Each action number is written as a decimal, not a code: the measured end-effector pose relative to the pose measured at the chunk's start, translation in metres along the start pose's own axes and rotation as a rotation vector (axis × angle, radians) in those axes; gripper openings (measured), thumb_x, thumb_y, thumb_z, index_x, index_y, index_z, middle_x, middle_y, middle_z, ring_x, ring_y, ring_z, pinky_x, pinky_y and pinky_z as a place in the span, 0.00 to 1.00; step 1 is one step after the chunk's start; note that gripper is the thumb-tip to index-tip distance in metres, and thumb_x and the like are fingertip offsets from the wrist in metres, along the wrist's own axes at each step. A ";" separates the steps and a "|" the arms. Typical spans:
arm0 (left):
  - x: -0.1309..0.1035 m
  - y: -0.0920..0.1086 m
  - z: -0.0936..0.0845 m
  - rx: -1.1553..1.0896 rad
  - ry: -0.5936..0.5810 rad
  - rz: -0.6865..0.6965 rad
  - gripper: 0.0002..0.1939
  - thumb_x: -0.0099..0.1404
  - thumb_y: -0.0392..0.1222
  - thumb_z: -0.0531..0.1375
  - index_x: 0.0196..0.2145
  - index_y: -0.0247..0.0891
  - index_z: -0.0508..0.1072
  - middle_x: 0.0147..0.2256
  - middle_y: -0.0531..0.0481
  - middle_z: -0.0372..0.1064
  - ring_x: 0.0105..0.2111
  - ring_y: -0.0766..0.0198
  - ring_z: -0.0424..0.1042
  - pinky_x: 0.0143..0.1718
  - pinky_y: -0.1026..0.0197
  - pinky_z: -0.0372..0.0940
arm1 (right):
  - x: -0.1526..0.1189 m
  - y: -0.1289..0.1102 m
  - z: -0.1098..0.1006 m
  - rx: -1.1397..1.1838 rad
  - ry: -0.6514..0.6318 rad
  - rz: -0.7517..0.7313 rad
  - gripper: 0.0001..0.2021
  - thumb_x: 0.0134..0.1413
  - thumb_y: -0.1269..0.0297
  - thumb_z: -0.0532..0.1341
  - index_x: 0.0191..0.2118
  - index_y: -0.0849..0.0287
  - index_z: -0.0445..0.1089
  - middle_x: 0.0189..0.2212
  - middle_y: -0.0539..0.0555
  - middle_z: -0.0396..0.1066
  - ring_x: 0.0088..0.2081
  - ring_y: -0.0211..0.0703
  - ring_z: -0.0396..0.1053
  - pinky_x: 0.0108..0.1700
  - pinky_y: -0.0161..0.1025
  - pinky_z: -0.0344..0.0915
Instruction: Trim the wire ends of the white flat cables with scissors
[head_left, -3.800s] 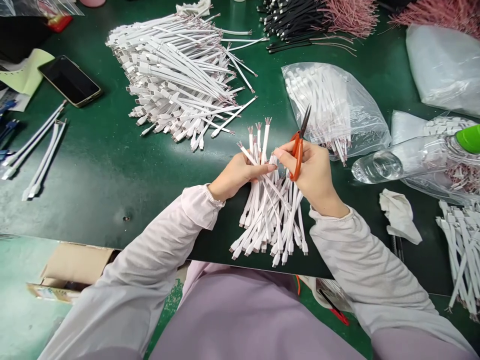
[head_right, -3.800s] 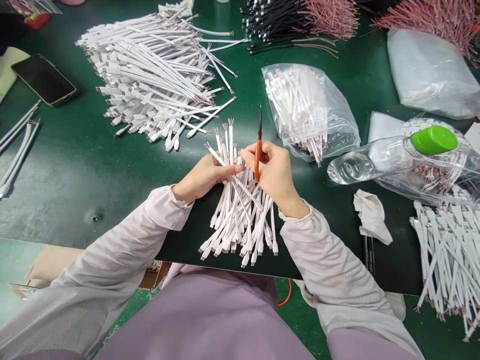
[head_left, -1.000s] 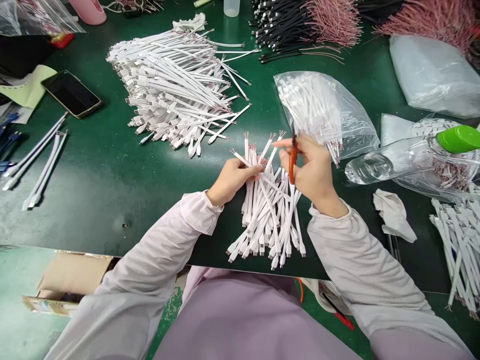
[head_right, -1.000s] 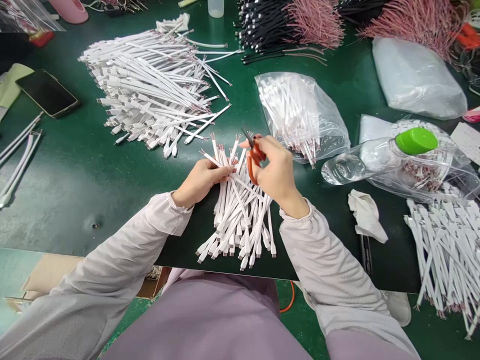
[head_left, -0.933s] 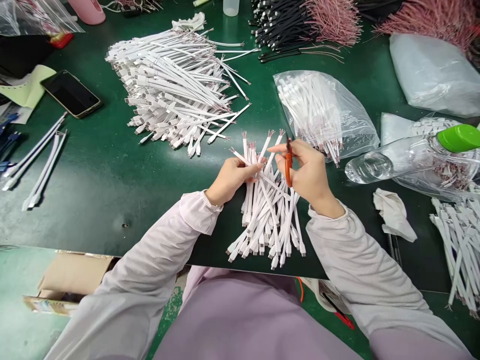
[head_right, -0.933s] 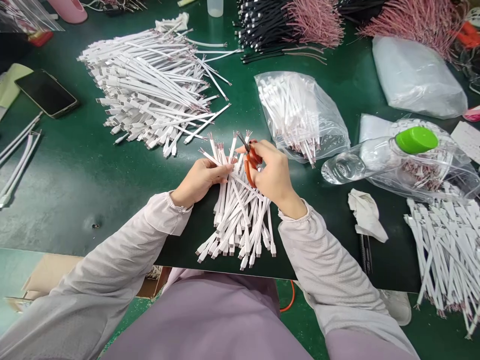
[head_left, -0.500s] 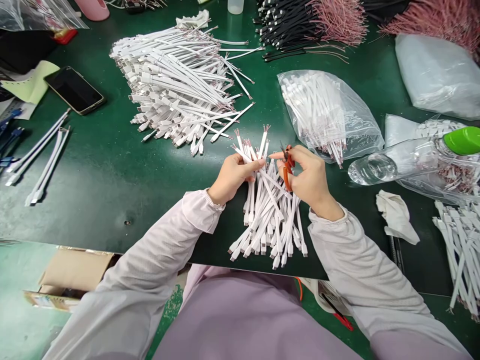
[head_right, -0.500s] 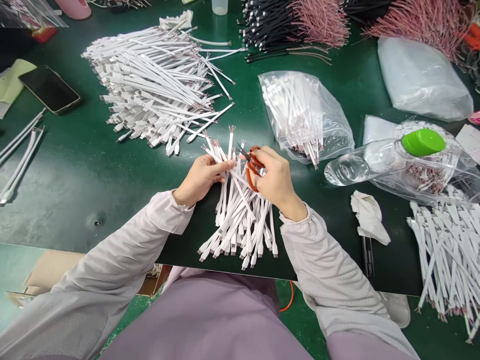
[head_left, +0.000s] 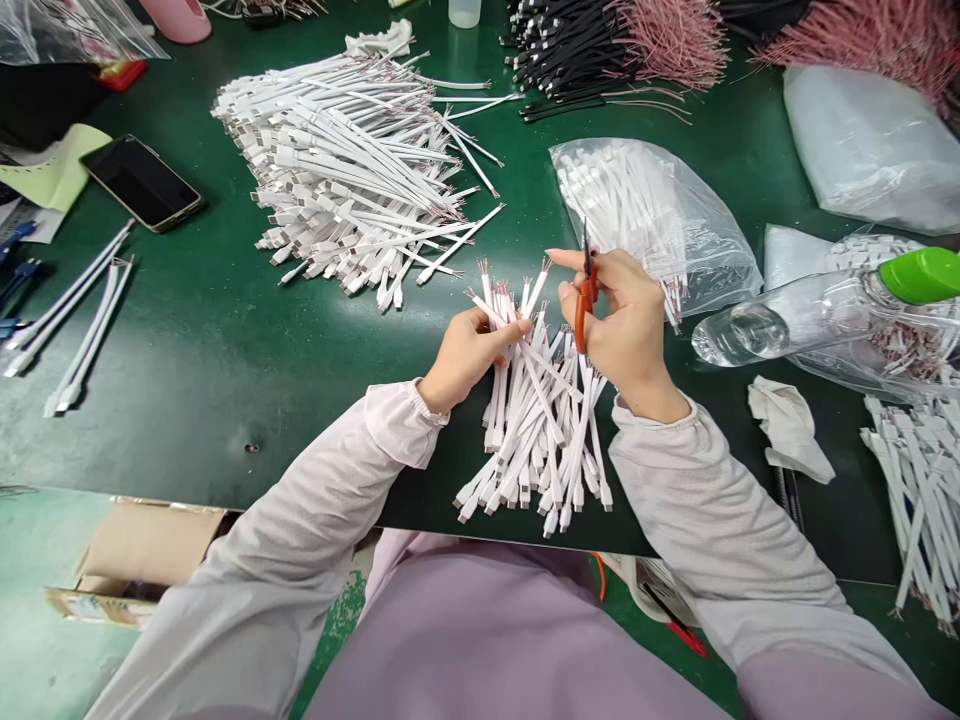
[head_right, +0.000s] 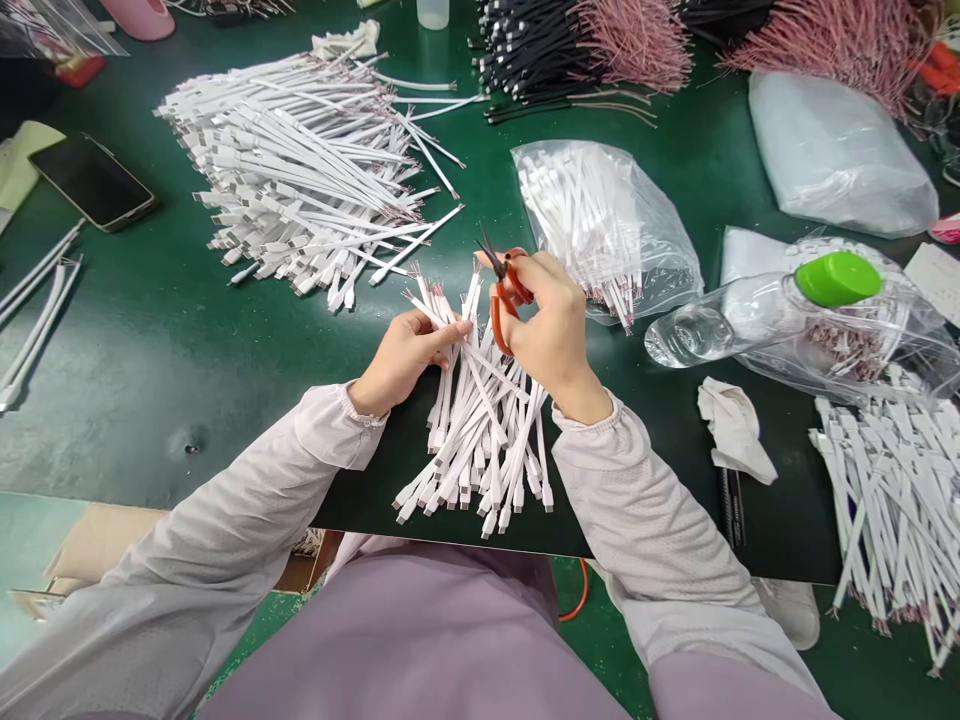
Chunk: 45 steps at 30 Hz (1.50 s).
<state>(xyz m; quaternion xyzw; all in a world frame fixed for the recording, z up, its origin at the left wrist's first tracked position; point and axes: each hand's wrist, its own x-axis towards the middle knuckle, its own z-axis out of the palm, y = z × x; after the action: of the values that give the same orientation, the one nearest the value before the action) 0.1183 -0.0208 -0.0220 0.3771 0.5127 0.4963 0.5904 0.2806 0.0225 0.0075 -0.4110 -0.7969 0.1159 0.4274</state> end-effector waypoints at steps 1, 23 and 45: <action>0.000 0.000 0.000 0.001 0.002 0.001 0.11 0.58 0.43 0.68 0.28 0.32 0.74 0.26 0.52 0.64 0.24 0.71 0.63 0.21 0.67 0.62 | -0.001 0.001 0.000 -0.009 0.011 -0.012 0.13 0.58 0.69 0.58 0.45 0.54 0.75 0.28 0.50 0.64 0.32 0.44 0.66 0.41 0.48 0.68; 0.000 -0.001 0.002 -0.102 -0.036 0.017 0.15 0.52 0.44 0.71 0.30 0.33 0.72 0.25 0.53 0.69 0.25 0.69 0.67 0.22 0.69 0.61 | -0.004 -0.002 0.011 -0.019 -0.104 -0.001 0.08 0.61 0.60 0.59 0.41 0.51 0.74 0.29 0.52 0.67 0.31 0.45 0.67 0.37 0.44 0.69; 0.000 -0.002 0.002 -0.095 0.017 0.007 0.07 0.62 0.42 0.64 0.30 0.34 0.74 0.27 0.53 0.64 0.26 0.71 0.64 0.25 0.69 0.64 | -0.008 0.001 0.011 -0.004 -0.094 0.007 0.09 0.58 0.64 0.58 0.41 0.52 0.75 0.27 0.51 0.64 0.28 0.44 0.64 0.34 0.42 0.66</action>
<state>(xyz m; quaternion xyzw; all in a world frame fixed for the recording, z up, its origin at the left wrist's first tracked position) 0.1206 -0.0208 -0.0233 0.3464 0.4921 0.5253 0.6015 0.2748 0.0189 -0.0049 -0.4089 -0.8148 0.1349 0.3882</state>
